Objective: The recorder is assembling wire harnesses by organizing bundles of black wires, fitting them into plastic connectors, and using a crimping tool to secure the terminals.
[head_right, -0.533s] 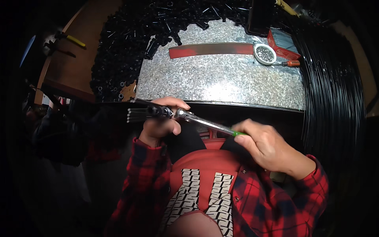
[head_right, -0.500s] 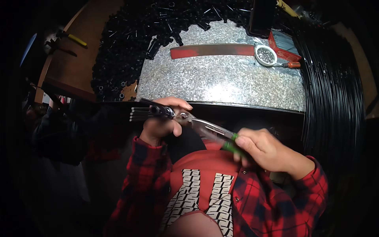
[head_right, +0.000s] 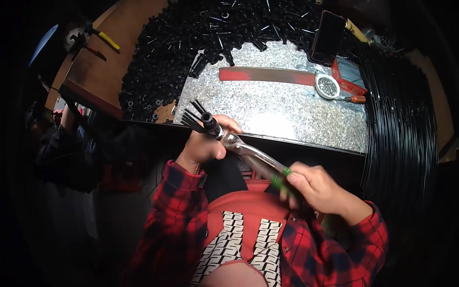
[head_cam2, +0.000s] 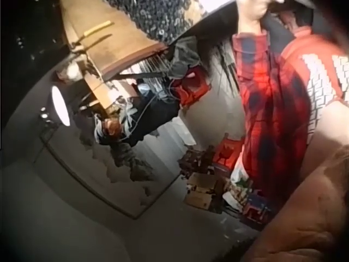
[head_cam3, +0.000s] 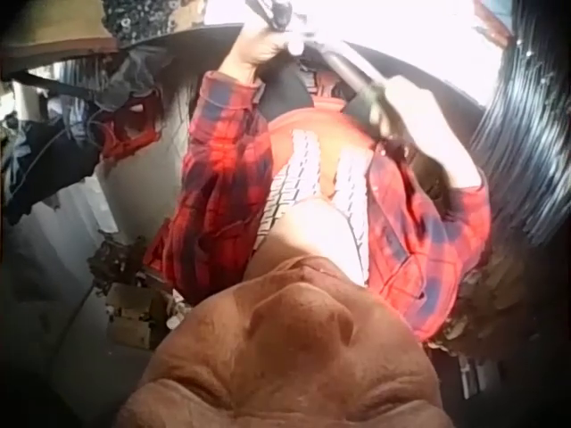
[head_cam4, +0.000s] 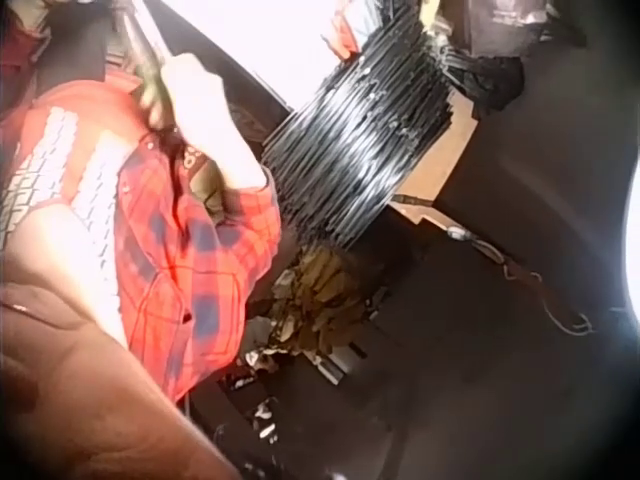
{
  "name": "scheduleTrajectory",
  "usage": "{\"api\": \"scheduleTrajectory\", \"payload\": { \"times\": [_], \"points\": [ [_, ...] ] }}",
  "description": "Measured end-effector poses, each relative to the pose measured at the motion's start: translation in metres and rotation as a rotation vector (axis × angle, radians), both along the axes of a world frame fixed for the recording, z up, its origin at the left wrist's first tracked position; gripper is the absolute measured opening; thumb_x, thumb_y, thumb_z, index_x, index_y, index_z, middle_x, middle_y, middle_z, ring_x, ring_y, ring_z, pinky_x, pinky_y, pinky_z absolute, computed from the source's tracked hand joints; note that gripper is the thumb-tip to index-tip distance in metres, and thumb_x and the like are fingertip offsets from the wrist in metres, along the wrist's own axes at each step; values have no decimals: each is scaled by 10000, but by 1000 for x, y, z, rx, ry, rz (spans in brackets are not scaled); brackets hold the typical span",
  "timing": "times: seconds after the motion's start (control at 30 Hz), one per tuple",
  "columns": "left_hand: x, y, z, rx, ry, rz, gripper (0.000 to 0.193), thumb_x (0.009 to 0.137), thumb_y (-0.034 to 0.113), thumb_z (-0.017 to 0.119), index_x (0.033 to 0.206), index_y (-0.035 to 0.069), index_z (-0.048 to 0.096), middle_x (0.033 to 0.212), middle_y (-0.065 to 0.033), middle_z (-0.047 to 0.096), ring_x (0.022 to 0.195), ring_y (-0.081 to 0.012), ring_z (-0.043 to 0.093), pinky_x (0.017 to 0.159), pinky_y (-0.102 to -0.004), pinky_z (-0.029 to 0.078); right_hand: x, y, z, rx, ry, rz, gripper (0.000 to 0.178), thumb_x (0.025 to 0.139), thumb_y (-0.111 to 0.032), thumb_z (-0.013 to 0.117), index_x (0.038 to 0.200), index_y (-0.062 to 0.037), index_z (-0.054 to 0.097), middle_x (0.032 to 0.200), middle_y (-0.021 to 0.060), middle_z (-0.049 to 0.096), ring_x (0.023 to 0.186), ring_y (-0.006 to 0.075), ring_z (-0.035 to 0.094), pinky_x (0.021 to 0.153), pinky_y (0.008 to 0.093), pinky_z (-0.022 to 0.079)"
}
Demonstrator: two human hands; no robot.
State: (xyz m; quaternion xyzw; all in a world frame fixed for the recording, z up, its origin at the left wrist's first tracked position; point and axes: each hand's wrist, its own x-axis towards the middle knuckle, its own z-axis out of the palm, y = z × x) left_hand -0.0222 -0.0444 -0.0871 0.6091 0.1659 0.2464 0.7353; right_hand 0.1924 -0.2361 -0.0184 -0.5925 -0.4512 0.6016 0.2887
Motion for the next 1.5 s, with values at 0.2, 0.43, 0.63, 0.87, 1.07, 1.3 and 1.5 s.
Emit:
{"api": "scheduleTrajectory", "payload": {
  "times": [0.2,0.43,0.63,0.87,1.07,1.3,1.5],
  "points": [
    [-1,-5,8,150,-4,-41,601,538,410,884,941,8,691,920,-59,667,860,-144,608,779,-285,471,4,6,13,-291,165,115,283,834,-152,689,988,-10,499,727,71,566,541,169,573,506,333,488],
    [-4,-4,18,-26,-80,52,684,502,427,883,988,-5,670,943,-47,654,867,-134,611,732,-244,476,5,6,2,654,-700,101,286,906,-164,572,1084,53,511,816,152,629,671,209,616,607,321,493],
    [-5,3,8,151,41,-146,609,481,377,902,920,1,708,881,-70,681,831,-158,629,740,-275,474,20,2,-17,-385,483,99,216,943,-185,497,940,25,549,692,141,623,471,196,592,452,305,489],
    [2,-5,7,110,-54,22,514,574,307,892,943,13,690,889,-45,649,801,-119,568,708,-258,428,9,7,-12,644,-836,196,575,758,-176,724,1234,-19,443,1000,189,542,861,356,587,713,394,477],
    [6,-10,3,232,-41,2,531,606,217,892,1006,7,612,891,-22,614,818,-84,555,731,-234,446,13,15,-23,629,-1173,129,523,767,-38,665,1249,-7,466,1002,191,551,883,371,584,752,396,485],
    [6,-18,1,55,-83,11,747,497,409,910,1026,5,569,741,63,505,637,-13,438,543,-183,319,12,25,-17,219,-301,301,395,834,-85,660,1198,5,536,918,182,625,856,380,624,756,406,494],
    [7,-21,-2,-45,-119,30,747,493,380,921,1024,-3,562,769,31,541,670,-32,486,583,-185,377,5,23,-25,482,-606,268,596,800,-19,649,1350,-21,420,960,184,567,863,348,588,769,396,471]
  ]
}}
